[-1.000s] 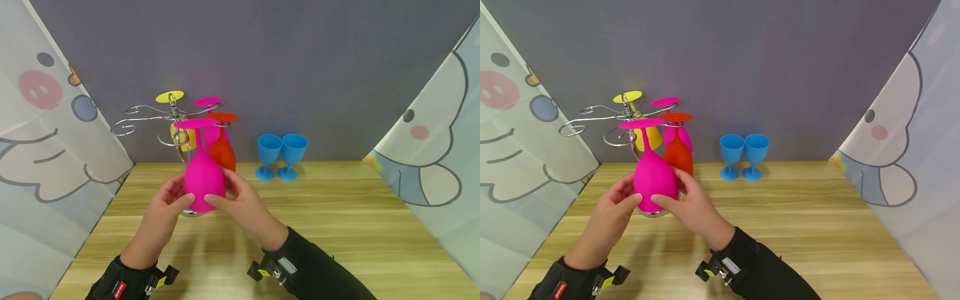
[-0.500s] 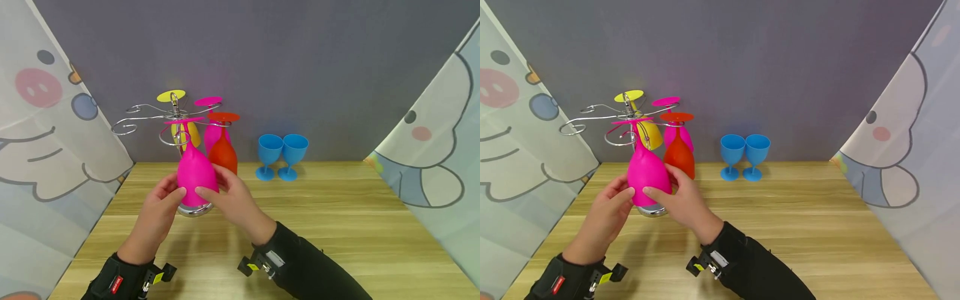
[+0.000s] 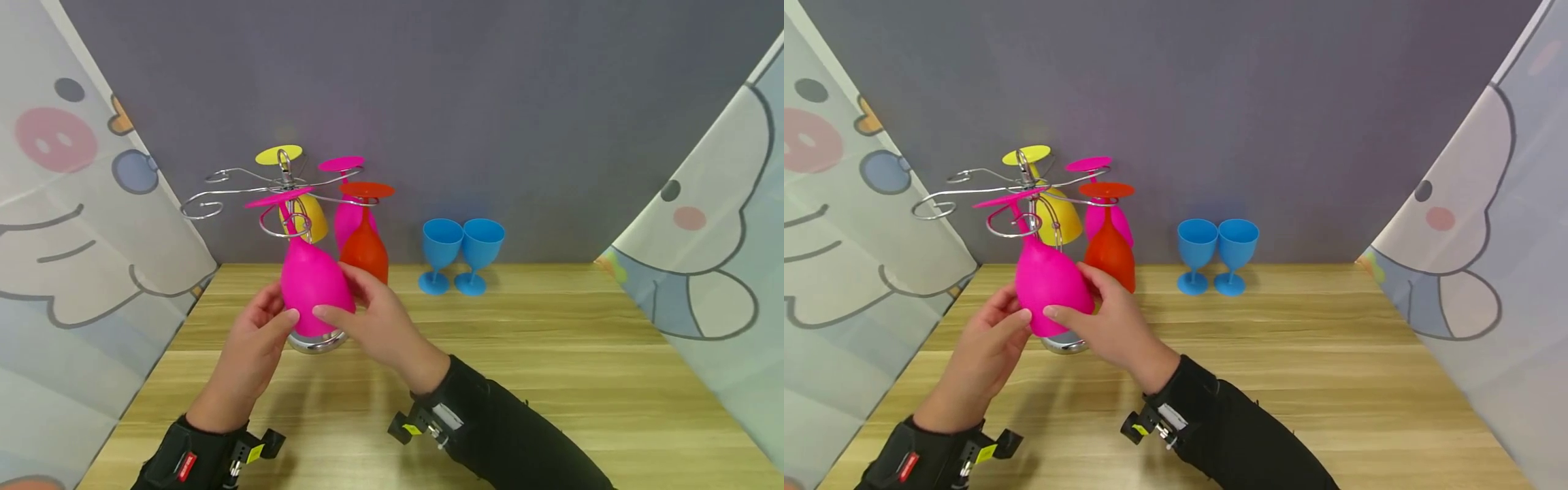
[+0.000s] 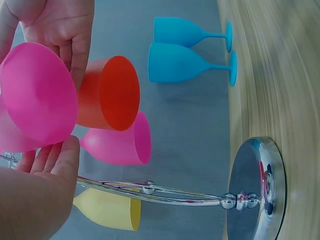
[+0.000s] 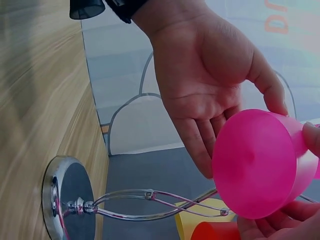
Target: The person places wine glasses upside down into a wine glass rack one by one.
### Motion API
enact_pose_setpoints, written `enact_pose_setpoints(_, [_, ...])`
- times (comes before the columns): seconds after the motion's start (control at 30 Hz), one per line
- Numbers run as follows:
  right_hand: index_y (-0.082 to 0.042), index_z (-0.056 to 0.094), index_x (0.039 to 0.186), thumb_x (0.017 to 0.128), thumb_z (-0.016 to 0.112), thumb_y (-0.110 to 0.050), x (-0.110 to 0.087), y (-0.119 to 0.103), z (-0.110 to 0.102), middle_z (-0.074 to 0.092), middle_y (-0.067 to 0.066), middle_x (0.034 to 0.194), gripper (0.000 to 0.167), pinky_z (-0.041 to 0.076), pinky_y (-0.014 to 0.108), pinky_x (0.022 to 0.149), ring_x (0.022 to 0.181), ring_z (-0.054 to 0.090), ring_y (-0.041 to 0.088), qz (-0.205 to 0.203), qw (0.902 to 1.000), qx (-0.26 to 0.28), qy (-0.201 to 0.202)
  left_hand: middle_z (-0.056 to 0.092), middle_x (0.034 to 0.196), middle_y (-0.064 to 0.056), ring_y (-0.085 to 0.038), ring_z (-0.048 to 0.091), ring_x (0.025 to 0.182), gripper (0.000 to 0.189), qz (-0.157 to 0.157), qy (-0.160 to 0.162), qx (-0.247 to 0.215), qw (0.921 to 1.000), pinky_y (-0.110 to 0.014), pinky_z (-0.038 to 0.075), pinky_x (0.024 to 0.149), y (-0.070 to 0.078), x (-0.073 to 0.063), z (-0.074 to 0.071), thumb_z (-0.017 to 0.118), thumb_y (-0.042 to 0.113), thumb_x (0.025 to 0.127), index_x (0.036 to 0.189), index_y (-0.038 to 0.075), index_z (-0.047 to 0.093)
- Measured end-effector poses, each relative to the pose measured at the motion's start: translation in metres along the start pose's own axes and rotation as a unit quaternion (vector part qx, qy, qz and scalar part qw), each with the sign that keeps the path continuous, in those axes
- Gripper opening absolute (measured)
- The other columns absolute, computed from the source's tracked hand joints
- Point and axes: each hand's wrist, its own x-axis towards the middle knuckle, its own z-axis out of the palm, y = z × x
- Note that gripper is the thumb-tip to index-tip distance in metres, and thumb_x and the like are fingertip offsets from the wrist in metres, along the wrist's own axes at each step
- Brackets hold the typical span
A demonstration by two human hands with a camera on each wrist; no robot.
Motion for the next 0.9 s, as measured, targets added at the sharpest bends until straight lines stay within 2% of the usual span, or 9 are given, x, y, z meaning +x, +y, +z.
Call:
enact_pose_setpoints(0.27, [-0.016, 0.045, 0.155, 0.092, 0.079, -0.032, -0.001, -0.003, -0.002, 0.056, -0.004, 0.142, 0.073, 0.059, 0.036, 0.091, 0.127, 0.054, 0.02, 0.001, 0.9997, -0.02, -0.016, 0.057, 0.138, -0.011, -0.022, 0.059, 0.119, 0.044, 0.024, -0.021, -0.014, 0.9994, -0.028, 0.053, 0.1, -0.001, -0.004, -0.005, 0.053, -0.006, 0.102, 0.145, 0.004, 0.047])
enact_pose_setpoints(0.47, [-0.018, 0.046, 0.154, 0.093, 0.08, -0.029, -0.004, -0.001, -0.005, 0.055, -0.003, 0.142, 0.071, 0.059, 0.036, 0.09, 0.128, 0.054, 0.021, -0.011, 0.9995, -0.025, -0.018, 0.058, 0.14, -0.014, -0.025, 0.059, 0.122, 0.049, 0.042, -0.032, -0.016, 0.9985, -0.031, 0.054, 0.1, 0.0, -0.005, -0.003, 0.054, -0.01, 0.1, 0.146, 0.002, 0.047])
enact_pose_setpoints(0.63, [-0.018, 0.048, 0.153, 0.092, 0.08, -0.03, -0.005, 0.002, -0.008, 0.056, -0.004, 0.142, 0.07, 0.059, 0.036, 0.091, 0.128, 0.054, 0.021, -0.015, 0.9993, -0.032, -0.011, 0.058, 0.14, -0.013, -0.024, 0.059, 0.124, 0.051, 0.04, -0.03, -0.009, 0.9987, -0.03, 0.054, 0.1, 0.001, -0.002, -0.001, 0.055, -0.011, 0.099, 0.148, 0.001, 0.046])
enact_pose_setpoints(0.9, [-0.016, 0.048, 0.153, 0.093, 0.079, -0.032, -0.005, 0.005, -0.01, 0.057, -0.003, 0.139, 0.07, 0.058, 0.036, 0.091, 0.125, 0.055, 0.02, -0.027, 0.9987, -0.043, 0.012, 0.058, 0.139, -0.011, -0.025, 0.058, 0.124, 0.049, 0.026, -0.015, 0.027, 0.9992, -0.03, 0.053, 0.1, -0.001, 0.004, 0.003, 0.057, -0.005, 0.101, 0.148, -0.002, 0.045])
